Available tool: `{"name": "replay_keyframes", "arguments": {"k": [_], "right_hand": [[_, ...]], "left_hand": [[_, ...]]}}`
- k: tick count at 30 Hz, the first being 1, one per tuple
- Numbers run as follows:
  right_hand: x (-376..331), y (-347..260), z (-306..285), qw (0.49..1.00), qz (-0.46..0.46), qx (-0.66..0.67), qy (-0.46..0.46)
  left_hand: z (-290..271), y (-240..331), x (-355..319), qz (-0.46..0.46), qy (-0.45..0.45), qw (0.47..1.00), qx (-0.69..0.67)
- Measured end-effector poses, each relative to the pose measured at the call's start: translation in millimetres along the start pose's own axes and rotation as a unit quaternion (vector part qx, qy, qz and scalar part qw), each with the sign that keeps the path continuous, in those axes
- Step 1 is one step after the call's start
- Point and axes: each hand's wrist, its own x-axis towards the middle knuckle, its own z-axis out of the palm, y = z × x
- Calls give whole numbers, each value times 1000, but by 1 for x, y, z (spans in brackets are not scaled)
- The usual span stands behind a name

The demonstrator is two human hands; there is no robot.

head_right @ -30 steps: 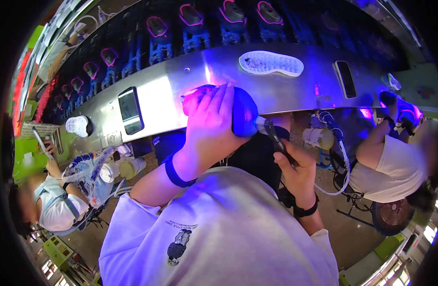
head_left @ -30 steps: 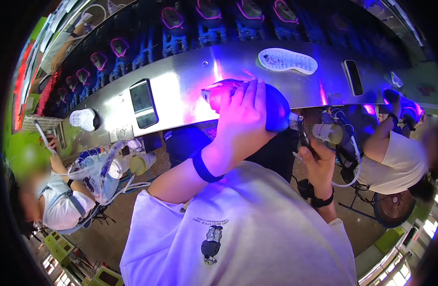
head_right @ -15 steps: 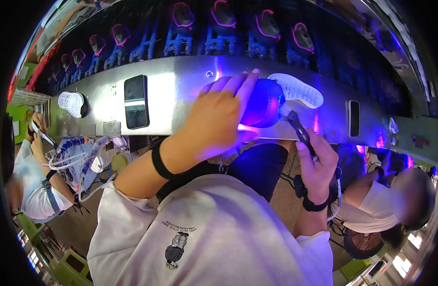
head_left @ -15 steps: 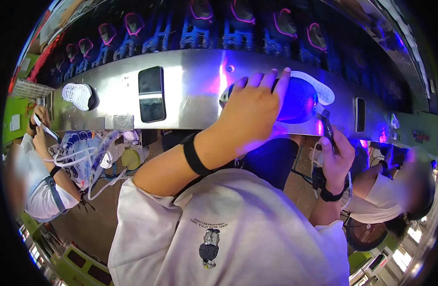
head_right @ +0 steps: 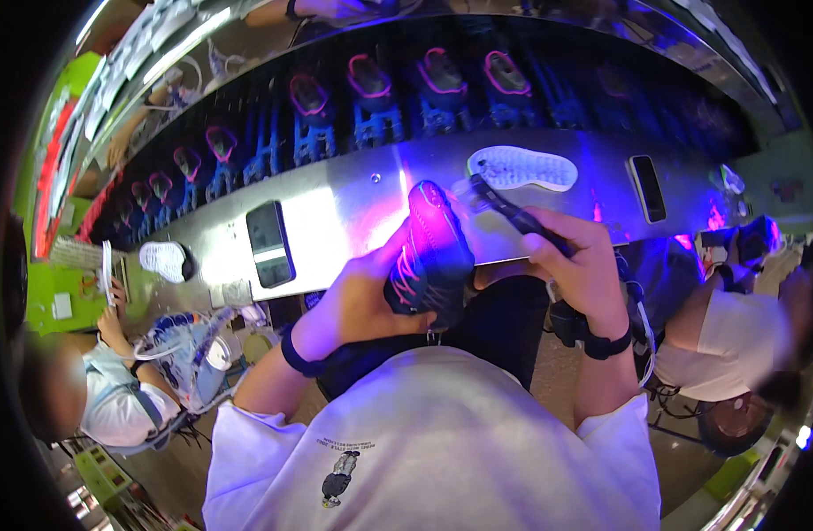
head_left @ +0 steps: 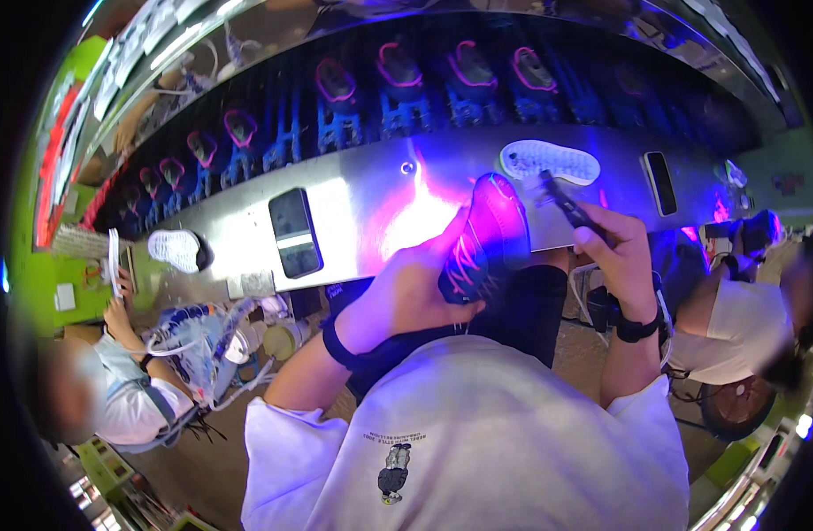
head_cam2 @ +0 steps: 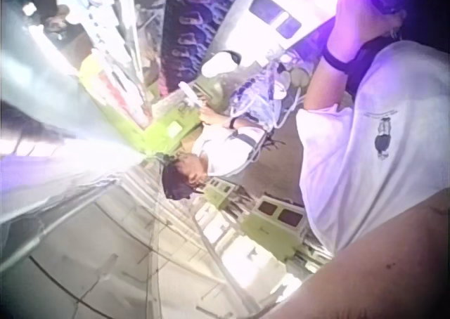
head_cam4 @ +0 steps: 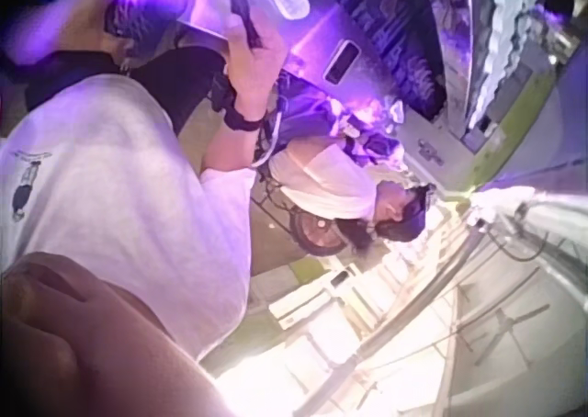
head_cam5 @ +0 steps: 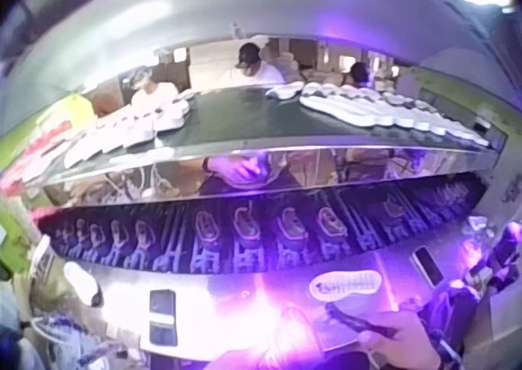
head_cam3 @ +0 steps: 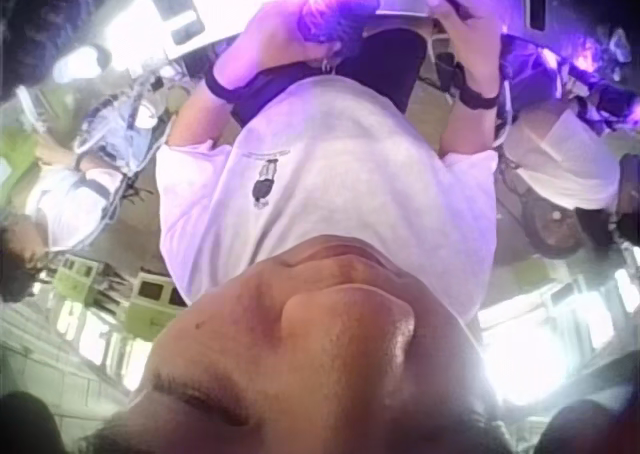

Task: The recorder is assembling shoe components on a production line, using a tool to apply pressure or glue to the shoe uppers.

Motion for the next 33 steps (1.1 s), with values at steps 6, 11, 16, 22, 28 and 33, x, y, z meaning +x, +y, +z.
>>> {"name": "replay_keyframes", "arguments": {"k": [6,11,16,22,28,33], "right_hand": [[-15,12,-27,994,-83,-47,-47],[-28,5,-42,998,-34,-26,-42],[-42,26,-50,987,-102,-117,-38],[-59,54,-28,990,-74,-122,16],[-80,54,-40,990,1,-126,-64],[-41,32,-11,992,11,-126,10]], "left_hand": [[12,32,4,10,-71,985,-155],[23,37,5,-14,-104,972,-210],[36,39,10,-3,-70,955,-287],[42,41,7,-124,-78,888,-435],[33,39,11,-156,-74,876,-450],[29,40,6,-166,-52,855,-489]]}}
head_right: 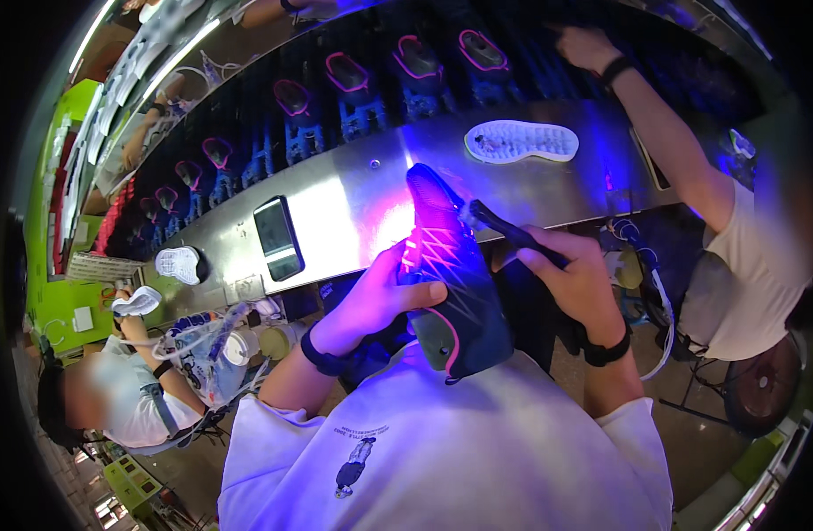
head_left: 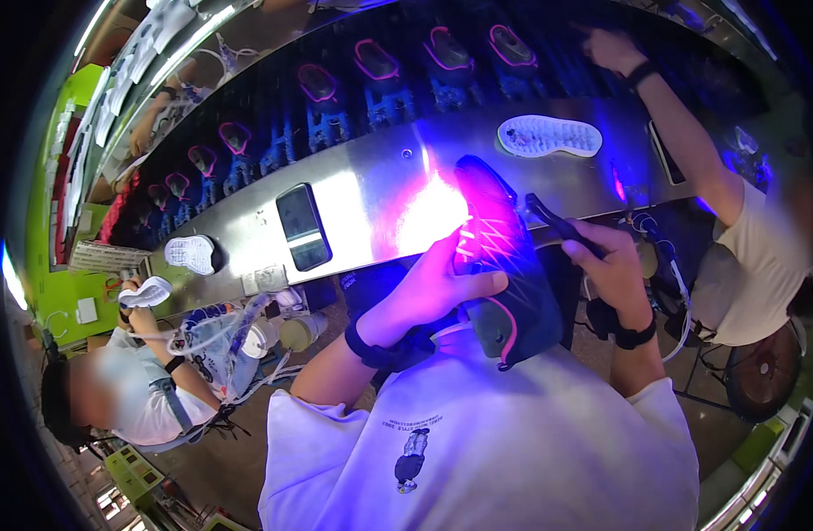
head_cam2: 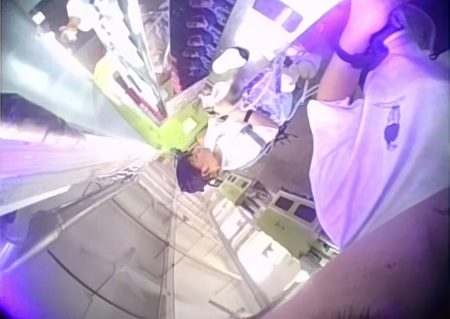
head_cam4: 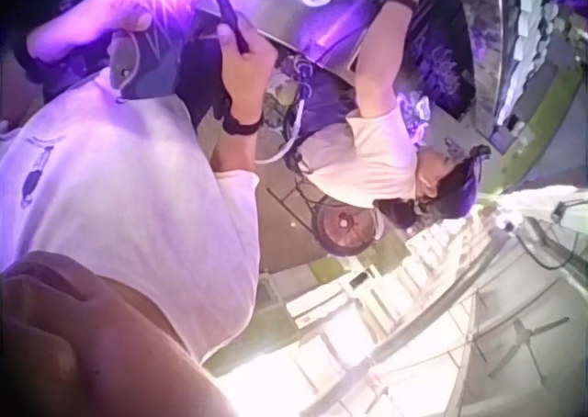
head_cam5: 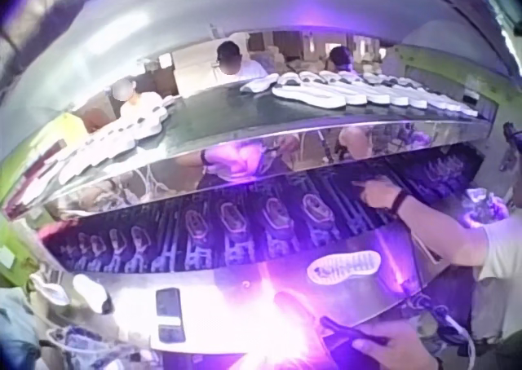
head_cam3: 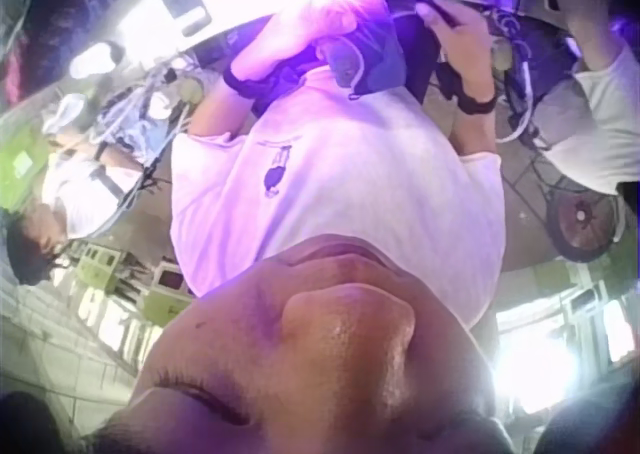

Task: The recorder is assembling shoe components on a production line, using a tool to apply pressure or glue to the shoe uppers.

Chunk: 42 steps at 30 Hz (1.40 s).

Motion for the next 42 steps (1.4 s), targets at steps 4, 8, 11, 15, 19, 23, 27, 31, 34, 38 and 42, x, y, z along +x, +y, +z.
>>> {"name": "replay_keyframes", "arguments": {"k": [4,8,11,15,19,23,27,31,34,38,42], "right_hand": [[11,-15,7,996,-42,4,-77],[14,-5,-4,984,-15,79,-159],[12,1,-18,980,44,47,-187],[-1,15,-23,987,32,24,-154],[-18,26,-27,992,30,-5,-121],[-33,36,-24,998,18,32,-52],[-24,10,-32,998,47,-10,-37],[-14,-2,-45,996,-26,-70,-54],[-10,-15,-51,990,-85,-102,-48],[-5,-19,-53,989,-106,-94,-37],[4,-32,-49,985,-128,-113,-31]], "left_hand": [[-29,8,-2,-63,34,997,35],[-49,1,-1,-20,142,988,61],[-53,8,-2,-20,168,983,65],[-51,7,6,-5,182,982,59],[-45,5,13,0,166,986,12],[-24,5,18,9,190,981,-24],[-21,-1,19,35,147,988,-30],[-11,1,18,61,163,983,-60],[-7,9,12,17,153,983,-98],[-4,11,5,-47,104,969,-217],[-9,-1,-2,-61,104,950,-287]]}}
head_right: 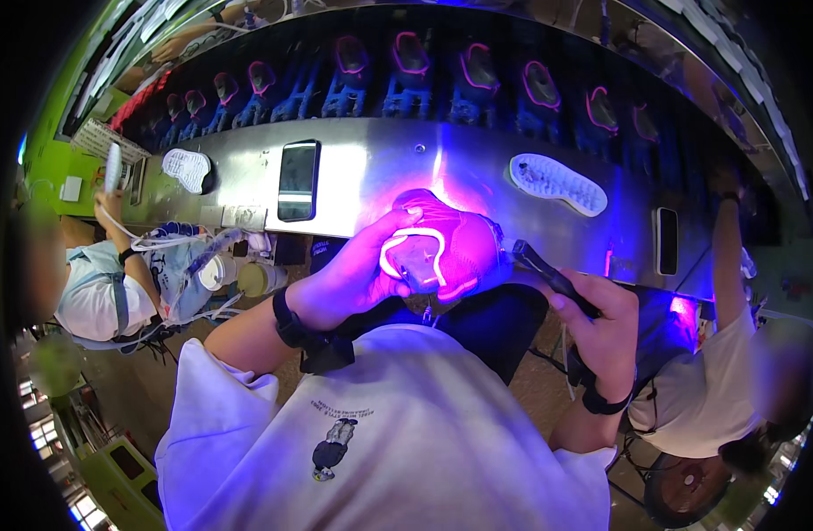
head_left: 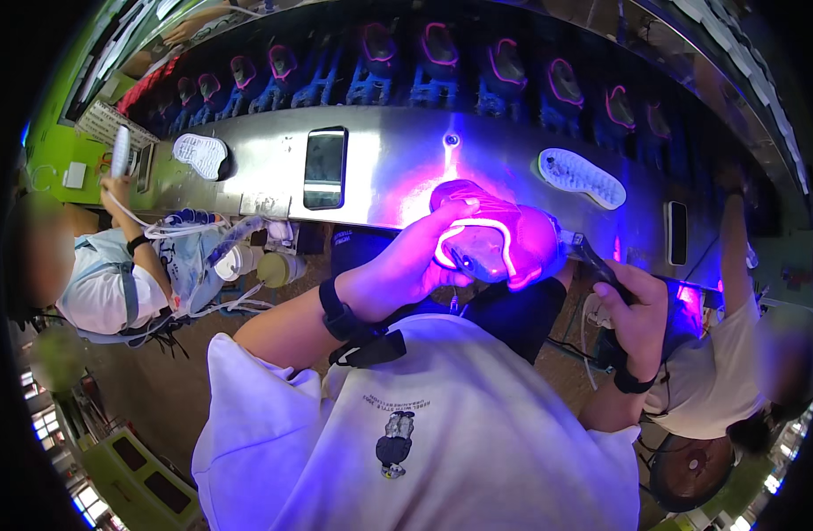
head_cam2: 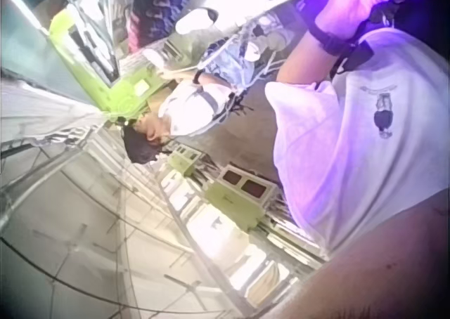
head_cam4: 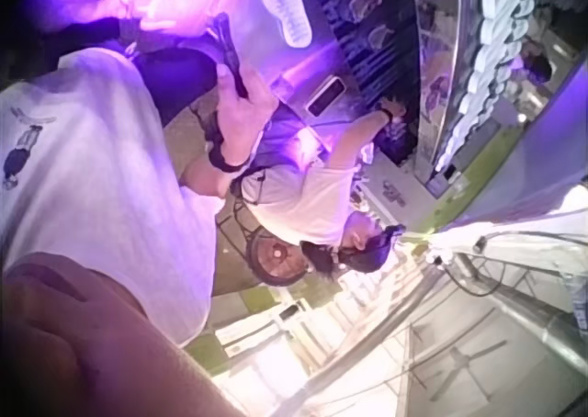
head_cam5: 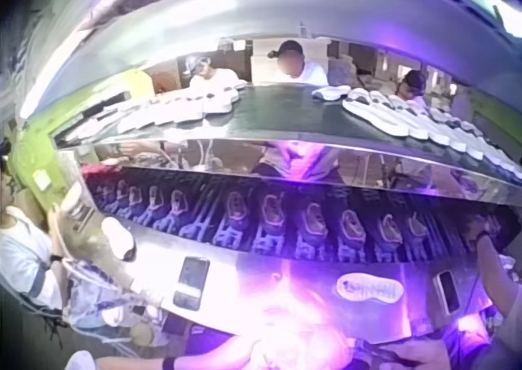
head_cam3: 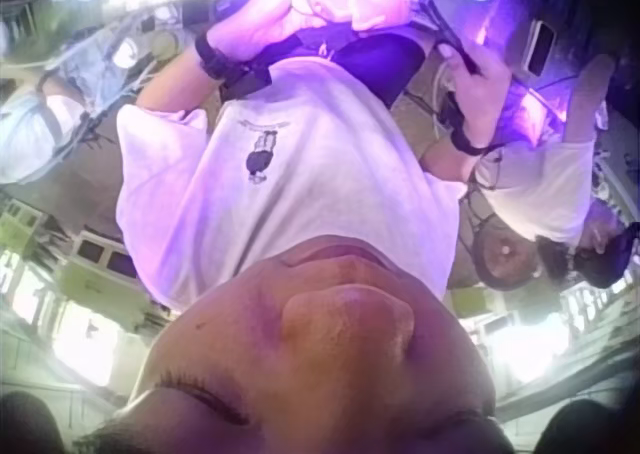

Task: The recorder is assembling shoe components on a production line, using a tool to apply pressure or glue to the shoe uppers.

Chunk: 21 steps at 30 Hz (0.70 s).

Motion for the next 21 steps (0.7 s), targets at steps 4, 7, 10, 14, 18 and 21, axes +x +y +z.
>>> {"name": "replay_keyframes", "arguments": {"k": [4,7,10,14,18,21], "right_hand": [[15,-18,0,999,-24,-36,-20],[24,-26,-4,996,-27,-73,-38],[34,-34,5,994,-29,-88,-52],[42,-41,12,991,-64,-101,-53],[47,-37,22,996,-53,-63,-46],[49,-34,27,997,-66,-38,-33]], "left_hand": [[-6,-10,-4,1,-25,998,-65],[-17,-10,-2,-61,-72,983,-160],[-32,-3,-6,-172,-71,954,-237],[-32,-3,-11,-198,-50,927,-314],[-37,-5,-14,-215,-51,895,-387],[-44,-8,-11,-250,-99,878,-396]]}}
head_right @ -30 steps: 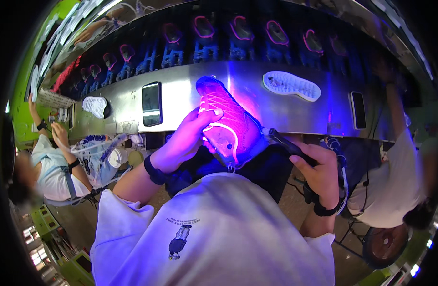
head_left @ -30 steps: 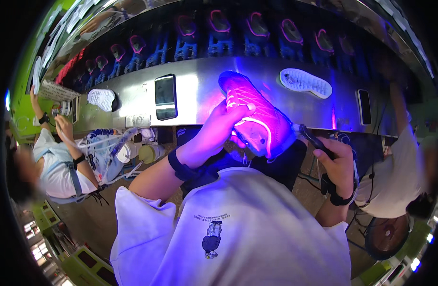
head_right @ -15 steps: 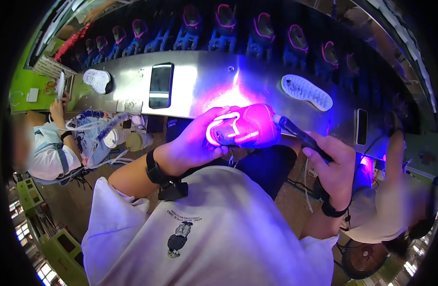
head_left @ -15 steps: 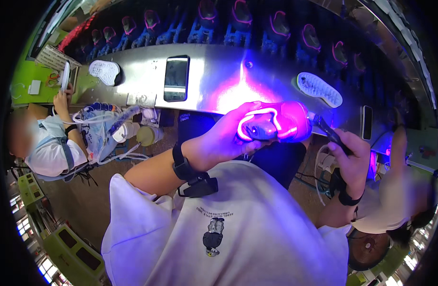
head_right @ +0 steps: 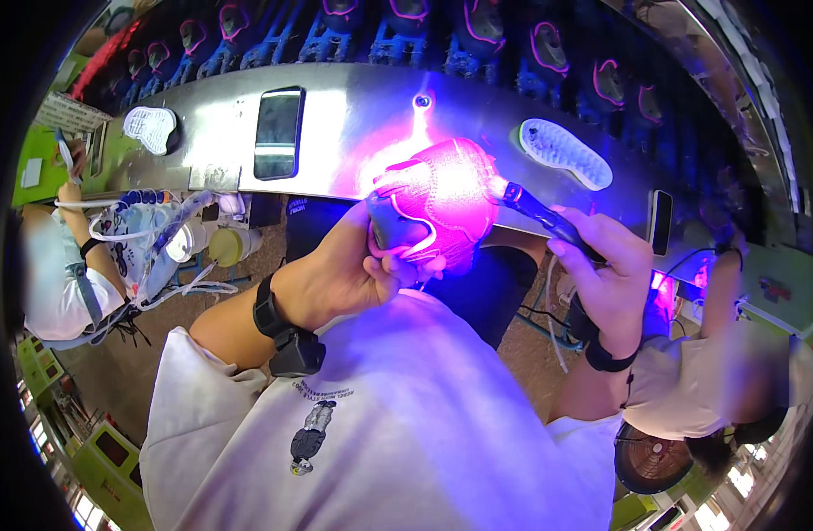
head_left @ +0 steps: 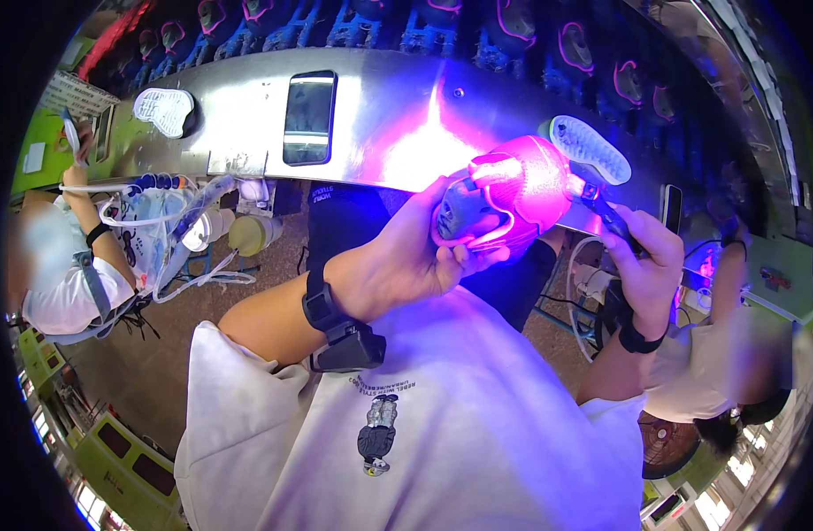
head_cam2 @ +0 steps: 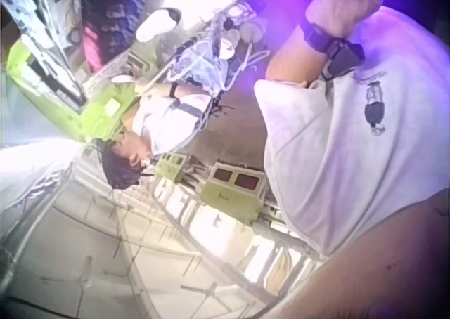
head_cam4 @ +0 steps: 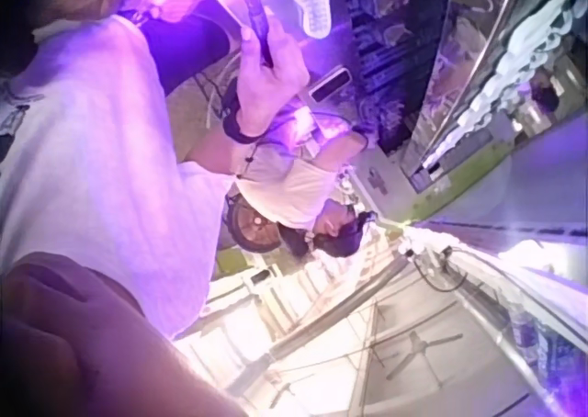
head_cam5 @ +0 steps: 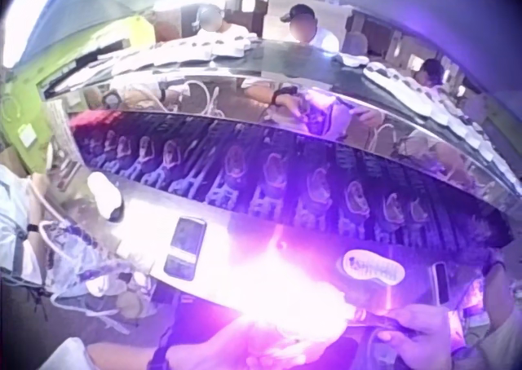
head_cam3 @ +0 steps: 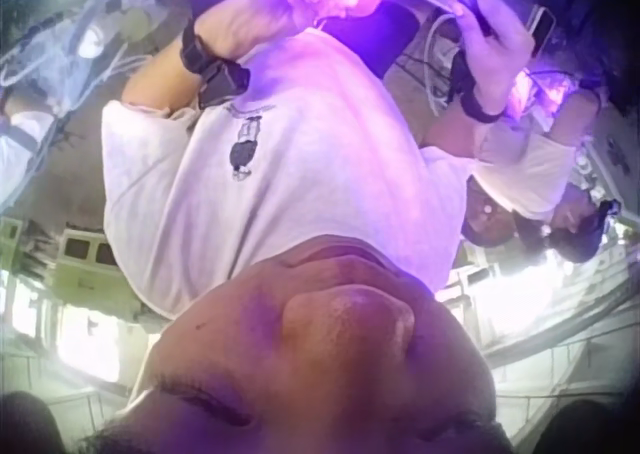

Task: The recorder is assembling shoe components on a production line, using a tool to apply pressure or glue to the shoe uppers.

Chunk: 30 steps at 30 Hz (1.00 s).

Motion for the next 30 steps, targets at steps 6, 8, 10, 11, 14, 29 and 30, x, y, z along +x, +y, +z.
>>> {"name": "replay_keyframes", "arguments": {"k": [6,8,10,11,14,29,30], "right_hand": [[-15,18,11,995,-78,-41,52],[-29,34,24,990,-104,-11,90],[-45,49,36,984,-127,1,125],[-54,52,40,982,-125,-5,138],[-73,74,39,989,-51,56,130],[-72,86,66,985,123,113,53],[-81,107,67,981,123,127,75]], "left_hand": [[-6,-12,11,-55,0,998,-37],[0,-20,11,-61,-11,998,-27],[4,-28,14,-67,-4,997,-24],[9,-32,17,-63,-21,998,-4],[19,-33,29,-37,-131,985,106],[87,94,3,465,39,586,662],[88,132,-1,486,70,560,667]]}}
